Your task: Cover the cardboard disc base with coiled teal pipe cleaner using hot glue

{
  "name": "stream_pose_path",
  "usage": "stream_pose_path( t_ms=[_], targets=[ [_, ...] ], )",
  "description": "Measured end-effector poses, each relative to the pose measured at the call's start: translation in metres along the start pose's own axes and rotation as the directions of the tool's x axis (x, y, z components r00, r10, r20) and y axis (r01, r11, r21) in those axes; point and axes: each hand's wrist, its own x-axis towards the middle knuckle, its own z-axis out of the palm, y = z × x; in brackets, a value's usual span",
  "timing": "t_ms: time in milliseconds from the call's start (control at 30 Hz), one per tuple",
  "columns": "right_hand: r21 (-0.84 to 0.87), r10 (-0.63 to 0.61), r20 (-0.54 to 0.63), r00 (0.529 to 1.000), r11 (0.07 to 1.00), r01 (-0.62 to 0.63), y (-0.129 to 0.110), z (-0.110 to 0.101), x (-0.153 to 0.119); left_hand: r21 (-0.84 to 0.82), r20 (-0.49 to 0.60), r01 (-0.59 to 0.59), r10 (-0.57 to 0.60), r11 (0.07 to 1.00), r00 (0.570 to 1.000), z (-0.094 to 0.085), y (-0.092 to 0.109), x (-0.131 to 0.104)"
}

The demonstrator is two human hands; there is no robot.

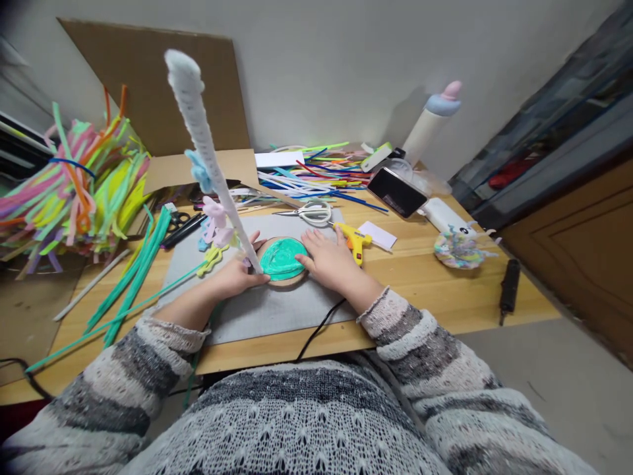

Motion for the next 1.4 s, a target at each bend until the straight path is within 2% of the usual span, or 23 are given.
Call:
stream_pose_path(
  t_ms=[133,267,500,700,1000,1100,1200,1300,1400],
  targets=[
    [-0.007,-0.025,0.018,1.000,1.000,0.026,-0.012,0.003,0.009,-0.004,-0.024,-0.007,0.007,1.000,1.000,0.001,-0.003,0.000],
    [0.054,-0.057,0.041,0.997,0.997,0.055,-0.018,0.008,0.013,0.009,-0.029,-0.018,0.018,1.000,0.999,0.002,-0.005,0.000],
    [0.135,-0.087,-0.008,0.996,0.987,0.087,-0.018,0.012,0.014,0.021,-0.037,-0.024,0.025,0.999,0.999,0.002,-0.004,-0.001],
    [0.088,-0.114,-0.025,0.993,0.989,0.116,-0.018,0.015,0.014,0.015,-0.037,-0.030,0.030,0.999,0.999,0.002,-0.006,-0.003],
    [0.179,-0.146,0.019,0.989,0.974,0.140,-0.013,0.012,0.015,-0.015,-0.027,-0.020,0.020,1.000,0.999,0.001,-0.001,-0.005],
    [0.281,-0.110,-0.039,0.993,0.953,0.116,-0.009,0.008,0.014,-0.020,-0.026,-0.030,0.029,0.999,0.999,0.001,-0.001,-0.006],
    [0.380,-0.001,-0.088,0.996,0.924,0.035,-0.007,0.005,0.010,-0.026,-0.032,-0.019,0.018,0.999,0.999,0.001,-0.001,-0.007],
    [0.479,0.088,0.049,0.995,0.872,-0.101,-0.009,0.008,0.006,-0.016,-0.026,0.001,-0.001,1.000,1.000,0.001,0.000,-0.008],
    [0.530,0.074,0.199,0.977,0.830,-0.170,-0.010,0.014,0.002,0.004,-0.020,-0.008,0.008,1.000,1.000,0.000,0.000,-0.007]
  ],
)
